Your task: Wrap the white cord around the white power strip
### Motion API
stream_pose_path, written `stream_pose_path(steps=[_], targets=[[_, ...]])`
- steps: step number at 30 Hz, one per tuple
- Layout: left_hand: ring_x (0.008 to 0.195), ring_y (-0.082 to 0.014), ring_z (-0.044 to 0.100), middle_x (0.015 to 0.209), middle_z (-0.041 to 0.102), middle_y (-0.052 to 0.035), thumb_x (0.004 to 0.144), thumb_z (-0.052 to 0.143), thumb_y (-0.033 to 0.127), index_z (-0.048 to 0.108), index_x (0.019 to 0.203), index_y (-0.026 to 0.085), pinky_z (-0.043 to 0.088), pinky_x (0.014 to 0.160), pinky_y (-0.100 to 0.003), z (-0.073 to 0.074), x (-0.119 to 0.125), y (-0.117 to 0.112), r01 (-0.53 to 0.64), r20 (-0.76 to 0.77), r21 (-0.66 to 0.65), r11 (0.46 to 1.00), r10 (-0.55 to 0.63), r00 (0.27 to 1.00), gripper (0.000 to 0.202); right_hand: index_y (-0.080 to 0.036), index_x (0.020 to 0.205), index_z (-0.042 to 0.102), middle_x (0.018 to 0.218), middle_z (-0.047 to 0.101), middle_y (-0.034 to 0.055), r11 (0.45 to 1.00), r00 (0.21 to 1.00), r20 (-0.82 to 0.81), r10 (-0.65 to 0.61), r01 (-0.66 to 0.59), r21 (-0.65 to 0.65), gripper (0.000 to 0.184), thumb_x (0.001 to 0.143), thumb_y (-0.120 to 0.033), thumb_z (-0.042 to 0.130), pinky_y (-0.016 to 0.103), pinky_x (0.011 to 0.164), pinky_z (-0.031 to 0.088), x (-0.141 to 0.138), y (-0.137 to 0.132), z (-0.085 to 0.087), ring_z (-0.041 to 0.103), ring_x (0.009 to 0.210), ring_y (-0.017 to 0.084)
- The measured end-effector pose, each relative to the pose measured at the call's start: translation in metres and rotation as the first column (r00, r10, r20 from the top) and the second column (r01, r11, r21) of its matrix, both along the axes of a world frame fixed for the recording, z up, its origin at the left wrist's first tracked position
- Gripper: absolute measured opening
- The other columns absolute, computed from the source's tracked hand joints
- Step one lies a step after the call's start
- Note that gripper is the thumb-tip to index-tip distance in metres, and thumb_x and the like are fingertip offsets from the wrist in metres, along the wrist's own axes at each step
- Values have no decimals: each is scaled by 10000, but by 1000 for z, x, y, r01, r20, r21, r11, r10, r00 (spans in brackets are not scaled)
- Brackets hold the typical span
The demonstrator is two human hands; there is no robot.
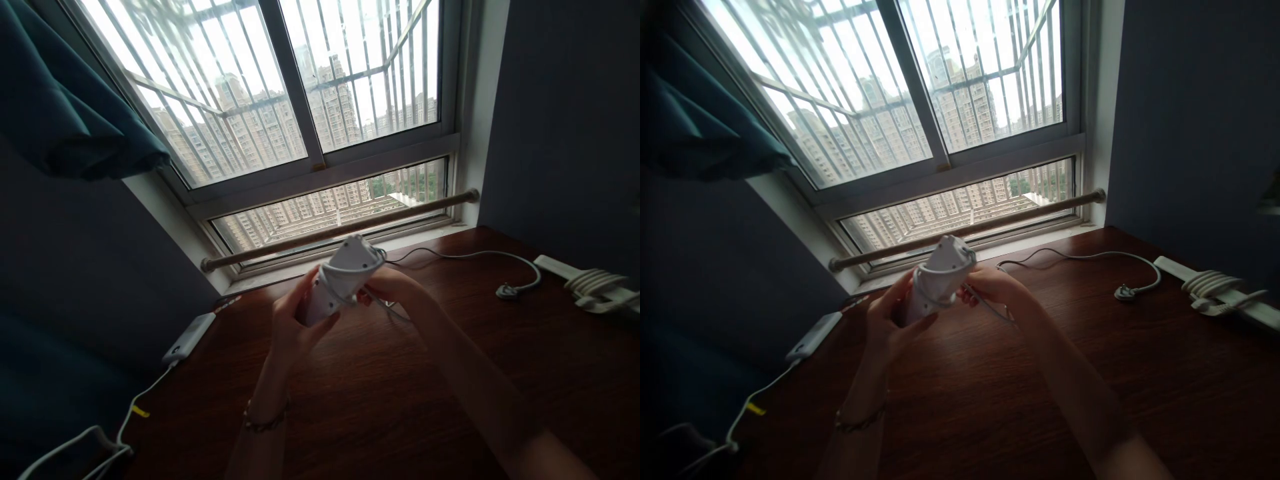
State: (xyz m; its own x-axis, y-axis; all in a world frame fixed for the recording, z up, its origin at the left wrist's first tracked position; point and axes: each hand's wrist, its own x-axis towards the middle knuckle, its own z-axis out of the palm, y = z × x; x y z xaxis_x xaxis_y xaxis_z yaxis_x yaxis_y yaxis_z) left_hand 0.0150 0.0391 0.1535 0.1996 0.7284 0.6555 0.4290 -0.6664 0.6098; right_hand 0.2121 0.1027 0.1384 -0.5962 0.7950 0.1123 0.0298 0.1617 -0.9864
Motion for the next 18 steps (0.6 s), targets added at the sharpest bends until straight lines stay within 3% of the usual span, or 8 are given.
stream_pose_path(steps=[3, 7, 9, 13, 15, 18], targets=[[855, -218, 614, 966, 638, -31, 574, 783, 284, 487, 1265, 213, 496, 726, -296, 3, -10, 11, -200, 165, -65, 978, 208, 964, 755, -122, 761, 536, 567, 513, -24, 996, 992, 115, -43, 33, 88, 332, 856, -439, 506, 185, 440, 410, 7, 3, 2, 495, 458, 74], [789, -191, 621, 958, 619, -54, 569, 773, 315, 448, 1290, 206, 501, 648, -257, 1, -21, 31, -362, 258, -91, 928, 373, 891, 798, -126, 672, 524, 534, 479, -27, 949, 960, 239, -145, 66, 308, 314, 860, -373, 483, 184, 415, 333, 12, -2, 9, 428, 427, 68], [783, -201, 624, 977, 613, -67, 585, 756, 326, 425, 1294, 215, 502, 638, -271, -1, -20, 36, -438, 183, -82, 895, 446, 876, 790, -132, 668, 543, 543, 468, -30, 889, 941, 281, -191, 44, 456, 263, 845, -325, 515, 196, 457, 304, 11, -10, 14, 411, 467, 75], [946, -277, 599, 1113, 583, -99, 663, 700, 325, 384, 1303, 235, 479, 774, -378, -7, -7, 36, -589, -142, 50, 806, 590, 795, 720, -135, 673, 561, 643, 534, 16, 707, 883, 322, -341, 15, 707, 131, 798, -171, 548, 241, 567, 268, 1, -29, 21, 439, 608, 119], [997, -303, 575, 1154, 565, -116, 697, 664, 309, 364, 1314, 209, 467, 793, -399, -11, 0, 35, -597, -258, 134, 791, 610, 749, 694, -132, 704, 573, 703, 571, 51, 631, 852, 333, -405, -3, 776, 147, 826, -165, 500, 261, 578, 248, -3, -35, 22, 459, 635, 139], [1001, -308, 561, 1172, 552, -123, 719, 626, 271, 332, 1334, 173, 468, 768, -382, -18, 6, 36, -512, -407, 248, 822, 568, 715, 690, -134, 730, 589, 745, 601, 76, 556, 812, 351, -467, -39, 830, 171, 849, -192, 480, 275, 570, 227, -3, -35, 23, 488, 643, 157]])
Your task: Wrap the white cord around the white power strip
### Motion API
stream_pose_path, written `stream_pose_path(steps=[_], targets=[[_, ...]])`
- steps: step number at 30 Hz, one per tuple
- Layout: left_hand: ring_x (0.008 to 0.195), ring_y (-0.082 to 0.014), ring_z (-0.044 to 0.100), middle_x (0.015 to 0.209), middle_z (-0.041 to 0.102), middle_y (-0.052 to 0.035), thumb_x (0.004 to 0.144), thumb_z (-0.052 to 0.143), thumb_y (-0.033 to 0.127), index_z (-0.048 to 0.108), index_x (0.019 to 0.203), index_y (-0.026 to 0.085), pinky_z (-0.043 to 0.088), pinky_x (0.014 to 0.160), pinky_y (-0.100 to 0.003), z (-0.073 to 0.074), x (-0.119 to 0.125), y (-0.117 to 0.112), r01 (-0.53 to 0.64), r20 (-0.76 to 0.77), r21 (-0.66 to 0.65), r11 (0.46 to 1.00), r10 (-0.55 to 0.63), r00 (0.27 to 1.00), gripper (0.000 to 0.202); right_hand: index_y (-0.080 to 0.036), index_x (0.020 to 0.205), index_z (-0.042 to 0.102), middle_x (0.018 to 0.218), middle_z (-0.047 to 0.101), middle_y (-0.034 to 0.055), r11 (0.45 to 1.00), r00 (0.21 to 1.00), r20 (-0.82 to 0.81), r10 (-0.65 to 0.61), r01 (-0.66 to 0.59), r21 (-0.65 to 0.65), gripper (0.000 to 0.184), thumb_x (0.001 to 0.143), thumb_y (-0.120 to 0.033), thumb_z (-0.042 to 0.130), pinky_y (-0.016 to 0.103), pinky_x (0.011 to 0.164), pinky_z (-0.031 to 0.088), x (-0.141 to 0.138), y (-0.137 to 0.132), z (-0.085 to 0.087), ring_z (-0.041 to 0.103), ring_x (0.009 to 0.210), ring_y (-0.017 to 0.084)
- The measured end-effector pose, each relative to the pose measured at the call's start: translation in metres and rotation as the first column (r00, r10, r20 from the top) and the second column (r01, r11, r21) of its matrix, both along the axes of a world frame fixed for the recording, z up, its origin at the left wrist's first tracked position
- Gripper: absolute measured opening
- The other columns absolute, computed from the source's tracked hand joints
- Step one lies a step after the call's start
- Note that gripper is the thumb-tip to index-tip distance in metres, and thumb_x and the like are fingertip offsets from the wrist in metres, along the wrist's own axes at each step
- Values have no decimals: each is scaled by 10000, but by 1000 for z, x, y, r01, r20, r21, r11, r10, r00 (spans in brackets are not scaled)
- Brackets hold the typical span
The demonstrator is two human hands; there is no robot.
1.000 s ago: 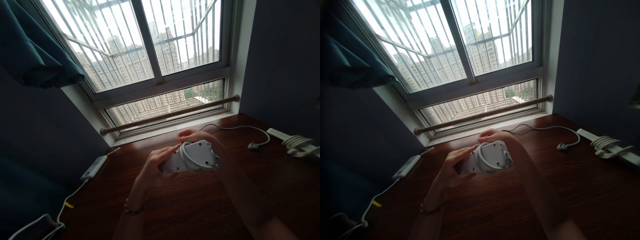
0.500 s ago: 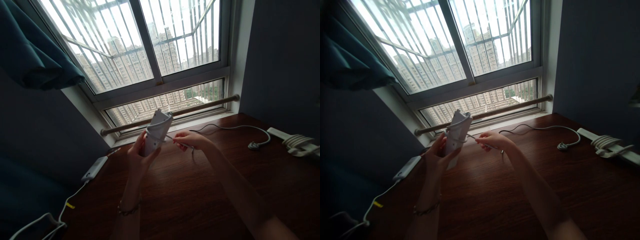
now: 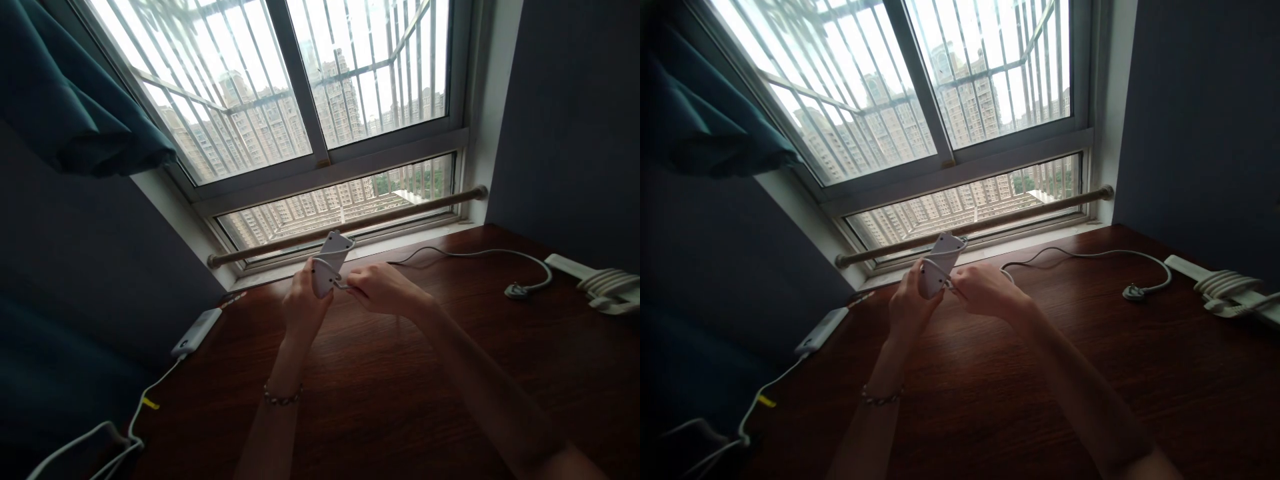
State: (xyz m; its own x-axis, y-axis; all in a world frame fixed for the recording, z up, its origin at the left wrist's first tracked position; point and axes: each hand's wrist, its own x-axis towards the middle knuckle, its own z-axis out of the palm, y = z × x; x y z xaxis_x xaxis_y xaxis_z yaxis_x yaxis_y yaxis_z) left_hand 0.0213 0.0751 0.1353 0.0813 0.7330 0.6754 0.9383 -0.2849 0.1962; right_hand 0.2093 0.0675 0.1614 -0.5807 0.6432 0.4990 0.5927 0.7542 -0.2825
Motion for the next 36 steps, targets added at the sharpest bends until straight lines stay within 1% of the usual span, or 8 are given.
stream_pose_path(steps=[5, 8, 13, 19, 24, 30, 34, 36], targets=[[980, -302, 542, 1198, 552, -95, 696, 609, 189, 373, 1327, 192, 413, 819, -388, -5, 5, -1, 111, -300, -21, 994, -112, 947, 674, -151, 731, 607, 787, 621, 64, 997, 998, 50, -44, 40, 67, 141, 837, -217, 541, 267, 578, 236, 12, 10, 1, 524, 674, 166], [983, -292, 542, 1217, 561, -59, 677, 625, 183, 384, 1329, 236, 381, 856, -395, -4, 7, -3, 186, -347, -68, 980, -199, 916, 697, -162, 767, 599, 737, 615, 41, 994, 996, 33, -85, 82, 74, 99, 792, -254, 625, 251, 571, 244, 18, 12, 1, 524, 651, 160], [1030, -290, 520, 1260, 547, -36, 690, 592, 122, 406, 1315, 268, 316, 923, -442, 0, 8, -7, 290, -376, -129, 948, -317, 871, 668, -173, 835, 564, 638, 570, -10, 991, 991, -13, -130, 131, 41, 304, 673, -348, 752, 225, 522, 234, 23, 16, -1, 484, 559, 128], [1075, -279, 487, 1219, 583, -45, 694, 538, 45, 398, 1316, 224, 12, 1051, -571, 6, 9, -12, 376, -404, -153, 914, -405, 820, 663, -161, 713, 541, 610, 508, -42, 995, 998, -66, -14, 7, -100, 362, 590, -393, 790, 201, 505, 258, 25, 29, -9, 422, 542, 95], [1121, -290, 443, 1220, 583, 37, 752, 511, 25, 478, 1246, 309, -134, 1016, -623, 11, 13, -22, 373, -438, -139, 918, -394, 808, 571, -151, 686, 542, 596, 466, -62, 960, 984, -101, 147, -167, -227, 244, 646, -286, 741, 186, 503, 280, 33, 30, -10, 394, 544, 79], [1188, -325, 359, 1242, 565, 69, 744, 529, 17, 466, 1254, 369, -61, 997, -659, 16, 9, -25, 348, -448, -149, 925, -377, 811, 622, -141, 732, 547, 611, 464, -58, 906, 952, -169, 255, -296, -302, 168, 729, -250, 675, 182, 494, 307, 48, 26, -4, 391, 546, 74], [1100, -284, 429, 1261, 553, 41, 713, 553, 34, 467, 1260, 329, 158, 992, -553, 18, 6, -25, 443, -395, -263, 857, -514, 761, 628, -135, 711, 556, 618, 493, -44, 900, 927, -294, 231, -318, -297, 263, 685, -328, 733, 189, 496, 314, 46, 29, -6, 406, 556, 79], [1098, -269, 430, 1259, 555, 36, 718, 565, 55, 474, 1253, 313, 190, 986, -509, 21, 6, -28, 496, -363, -287, 820, -572, 735, 601, -129, 712, 560, 622, 503, -38, 839, 877, -421, 233, -400, -369, 303, 638, -336, 768, 189, 491, 322, 44, 31, -8, 418, 554, 80]])
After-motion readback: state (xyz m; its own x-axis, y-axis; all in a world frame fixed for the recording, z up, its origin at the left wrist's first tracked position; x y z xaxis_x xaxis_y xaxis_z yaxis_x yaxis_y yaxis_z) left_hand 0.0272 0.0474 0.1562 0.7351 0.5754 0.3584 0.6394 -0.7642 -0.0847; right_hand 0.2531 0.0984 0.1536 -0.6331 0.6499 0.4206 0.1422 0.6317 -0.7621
